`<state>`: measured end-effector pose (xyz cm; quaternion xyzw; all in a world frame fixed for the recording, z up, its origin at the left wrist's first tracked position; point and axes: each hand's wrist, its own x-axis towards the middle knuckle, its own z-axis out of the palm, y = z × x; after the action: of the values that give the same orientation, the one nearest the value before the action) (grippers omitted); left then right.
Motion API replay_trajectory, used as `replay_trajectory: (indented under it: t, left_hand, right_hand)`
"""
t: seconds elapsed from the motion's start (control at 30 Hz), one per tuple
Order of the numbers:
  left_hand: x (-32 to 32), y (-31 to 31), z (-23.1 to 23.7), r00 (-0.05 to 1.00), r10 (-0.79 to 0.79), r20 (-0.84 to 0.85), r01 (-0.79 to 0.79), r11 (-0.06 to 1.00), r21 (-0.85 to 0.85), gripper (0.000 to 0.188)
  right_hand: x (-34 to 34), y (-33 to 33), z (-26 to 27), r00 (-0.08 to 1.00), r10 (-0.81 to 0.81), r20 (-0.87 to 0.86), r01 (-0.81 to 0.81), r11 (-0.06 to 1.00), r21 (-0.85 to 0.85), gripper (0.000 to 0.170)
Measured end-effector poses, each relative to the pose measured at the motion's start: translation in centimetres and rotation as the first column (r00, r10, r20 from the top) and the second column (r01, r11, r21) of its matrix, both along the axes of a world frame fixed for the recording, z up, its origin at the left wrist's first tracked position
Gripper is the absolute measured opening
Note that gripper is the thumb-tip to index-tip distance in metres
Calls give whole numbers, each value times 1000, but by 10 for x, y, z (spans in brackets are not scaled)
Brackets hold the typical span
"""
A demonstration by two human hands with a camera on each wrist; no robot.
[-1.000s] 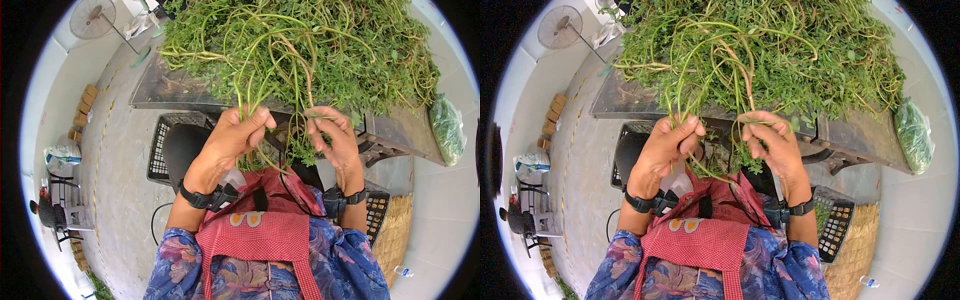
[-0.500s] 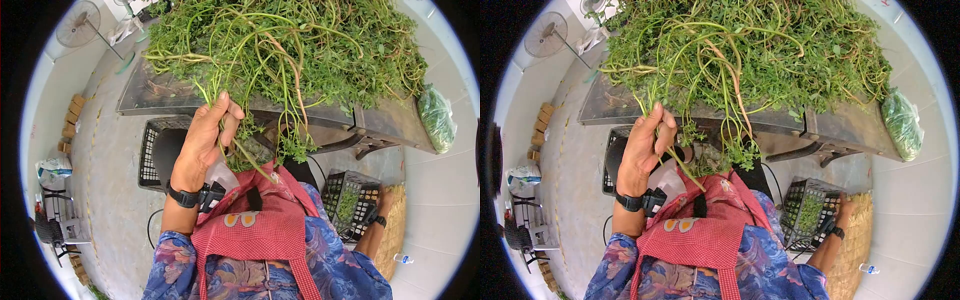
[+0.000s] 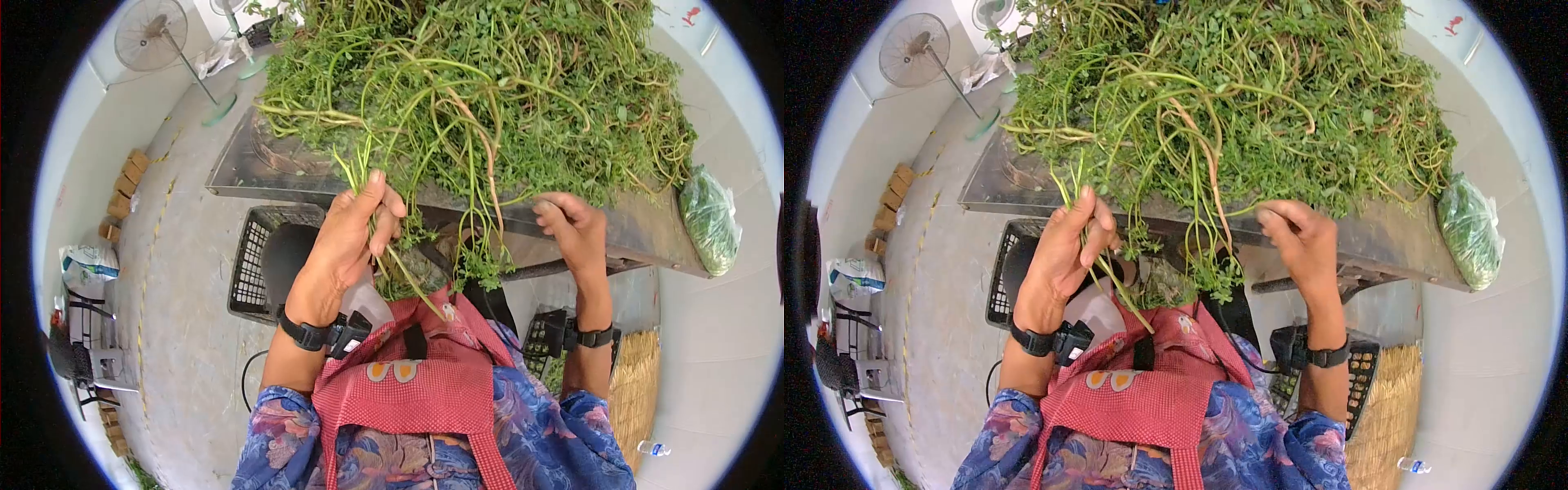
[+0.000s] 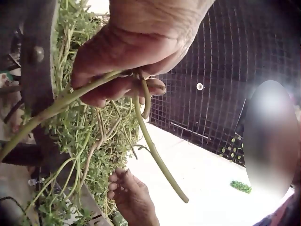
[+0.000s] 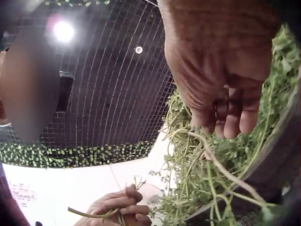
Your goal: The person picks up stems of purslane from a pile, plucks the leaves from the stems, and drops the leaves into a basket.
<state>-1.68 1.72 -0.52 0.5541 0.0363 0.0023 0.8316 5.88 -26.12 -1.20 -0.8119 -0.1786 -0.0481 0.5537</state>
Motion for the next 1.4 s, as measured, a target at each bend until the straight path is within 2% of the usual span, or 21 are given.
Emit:
replay_trajectory:
  t: [0.13, 0.23, 0.33, 0.4, 0.5, 0.53, 0.6, 0.63, 0.67, 0.73, 0.8, 0.87, 0.93, 1.07, 1.1, 1.13, 1.2, 1.27, 1.3, 1.33, 1.4]
  left_hand:
    - [3, 5, 8, 998, 8, 60, -13, 997, 82, 45]
    - [4, 4, 15, 996, -63, 63, 72, 988, -140, 42]
    - [6, 2, 24, 995, -65, 78, 79, 976, -201, 39]
    - [9, 1, 29, 998, -6, 69, 21, 975, -220, 35]
    - [16, 3, 34, 999, 34, -2, -33, 956, -291, 33]
    - [18, 3, 33, 999, 33, 0, -32, 956, -290, 33]
    - [23, 3, 34, 1000, -10, -9, 8, 962, -272, 33]
    - [26, 2, 36, 1000, -10, 0, 9, 963, -271, 33]
    - [27, -1, 38, 1000, -16, -13, 12, 963, -268, 34]
    - [30, -4, 39, 999, -22, -27, 14, 965, -262, 35]
    - [34, -5, 38, 1000, -10, -12, 7, 967, -254, 39]
    - [35, -4, 40, 1000, -4, -15, 0, 963, -269, 42]
    - [36, 0, 42, 999, -33, -2, 31, 968, -248, 43]
    - [41, 7, 51, 999, 0, 49, 11, 973, -229, 45]
    - [43, 9, 53, 995, 9, 102, 13, 977, -214, 44]
    - [44, 11, 55, 988, 16, 153, 15, 980, -200, 43]
    - [47, 11, 64, 987, 75, 145, -53, 988, -148, 41]
    - [48, 11, 70, 981, 144, 129, -132, 987, -97, 39]
    - [48, 12, 71, 968, 189, 165, -184, 982, -41, 37]
    - [49, 13, 71, 952, 231, 200, -239, 971, 17, 36]
    - [50, 19, 65, 942, 261, 212, -270, 963, 14, 31]
  right_hand:
    - [23, 29, 21, 993, 14, -120, 1, 993, 122, 22]
    - [41, 43, 27, 998, 11, -54, 1, 974, 228, 26]
    - [57, 58, 27, 998, -21, -62, 35, 974, 226, 26]
    - [62, 59, 26, 999, -39, -9, 40, 967, 253, 27]
    - [60, 59, 39, 993, -17, -120, 79, 839, 539, 32]
    - [63, 57, 39, 993, -18, -119, 79, 838, 539, 32]
    - [71, 51, 40, 970, 75, -231, 95, 760, 643, 36]
    - [72, 51, 46, 948, 205, -245, 61, 637, 769, 36]
    - [78, 51, 48, 948, 206, -241, 57, 637, 769, 36]
    - [94, 53, 50, 893, 399, -209, 65, 344, 937, 32]
    - [107, 55, 55, 900, 401, -173, 12, 374, 927, 33]
    - [110, 61, 67, 937, 300, -177, -42, 602, 797, 34]
    - [119, 67, 82, 941, 302, -151, -79, 632, 771, 31]
    - [123, 72, 142, 903, 250, 350, -429, 462, 776, 27]
    - [121, 71, 156, 845, 287, 451, -532, 374, 760, 27]
    - [115, 72, 164, 833, 254, 491, -552, 355, 754, 28]
    - [102, 88, 165, 806, 201, 557, -581, 447, 680, 25]
    - [81, 108, 144, 821, 240, 518, -505, 728, 464, 17]
    - [80, 116, 127, 744, 231, 626, -449, 867, 214, 15]
    - [76, 126, 113, 649, 254, 717, -330, 943, -36, 18]
    - [57, 140, 90, 714, 342, 611, -364, 927, -93, 27]
